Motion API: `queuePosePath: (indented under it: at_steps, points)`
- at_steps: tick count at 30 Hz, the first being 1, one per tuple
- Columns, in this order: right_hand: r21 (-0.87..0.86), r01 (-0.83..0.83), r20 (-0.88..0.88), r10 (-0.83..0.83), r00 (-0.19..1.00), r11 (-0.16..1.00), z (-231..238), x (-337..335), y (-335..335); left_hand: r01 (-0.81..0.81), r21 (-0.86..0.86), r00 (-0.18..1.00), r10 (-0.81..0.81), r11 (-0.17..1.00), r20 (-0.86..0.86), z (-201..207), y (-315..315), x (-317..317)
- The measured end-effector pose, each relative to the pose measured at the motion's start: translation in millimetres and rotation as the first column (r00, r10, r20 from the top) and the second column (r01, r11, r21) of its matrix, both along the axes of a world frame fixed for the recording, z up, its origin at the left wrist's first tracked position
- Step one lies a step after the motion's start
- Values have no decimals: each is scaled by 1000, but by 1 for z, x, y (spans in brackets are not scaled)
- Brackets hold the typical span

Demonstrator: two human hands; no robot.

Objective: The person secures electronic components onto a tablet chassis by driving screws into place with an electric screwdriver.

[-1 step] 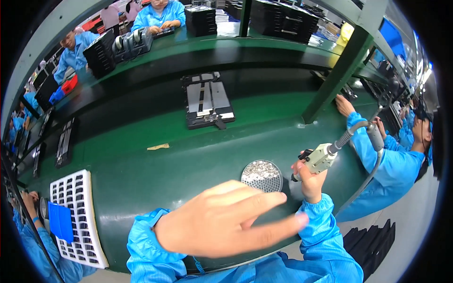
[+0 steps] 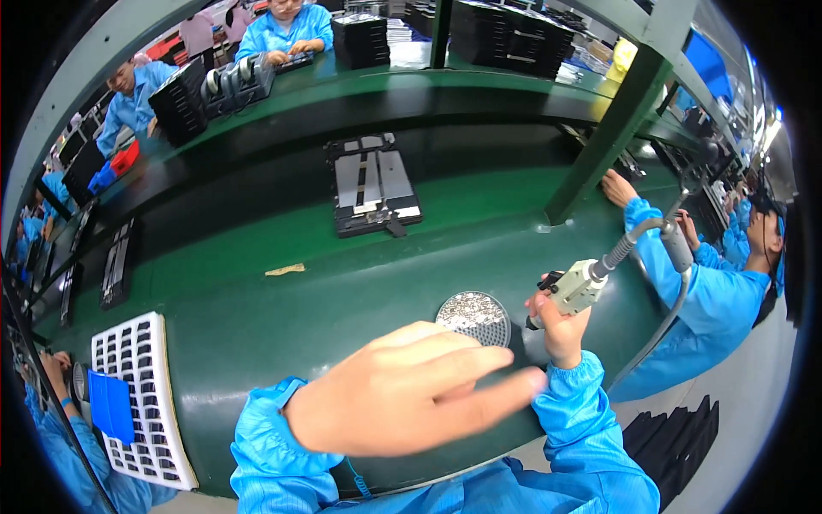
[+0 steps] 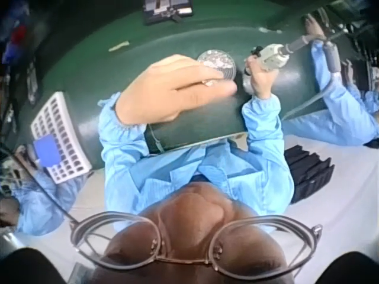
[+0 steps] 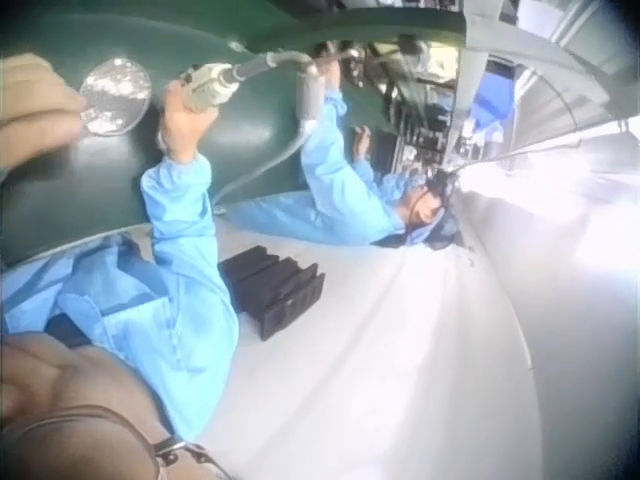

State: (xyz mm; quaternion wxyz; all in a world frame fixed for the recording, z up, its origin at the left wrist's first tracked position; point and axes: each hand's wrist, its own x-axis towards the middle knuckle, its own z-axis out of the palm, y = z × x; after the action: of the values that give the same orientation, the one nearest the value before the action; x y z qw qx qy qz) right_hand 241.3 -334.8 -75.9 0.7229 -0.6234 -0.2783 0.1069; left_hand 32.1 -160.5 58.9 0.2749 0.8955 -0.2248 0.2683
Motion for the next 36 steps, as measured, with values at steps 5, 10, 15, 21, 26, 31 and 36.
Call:
queuePosePath:
  at_steps: [5,10,15,21,26,31,36]
  points:
    - [35,5,-27,-4,1000,999,-7,7,-3,-103,-203,922,170,974,348,-24,6,22]
    - [39,-17,41,15,999,999,-8,12,-5,-399,-10,759,337,917,557,-21,-11,8]
    - [41,-25,58,23,998,999,-7,13,0,-506,109,696,330,855,638,-24,-8,2]
    - [50,65,56,-68,996,997,-6,20,-17,-418,-76,761,395,905,515,-29,14,54]
    - [14,5,164,-7,986,1000,-5,12,7,-698,141,707,707,702,-16,-110,109,50]
    - [-41,-10,210,19,978,999,2,12,-6,-753,113,574,732,648,-367,-175,200,61]
    - [-47,-57,172,64,983,997,14,16,-14,-682,236,609,716,692,-341,-157,216,88]
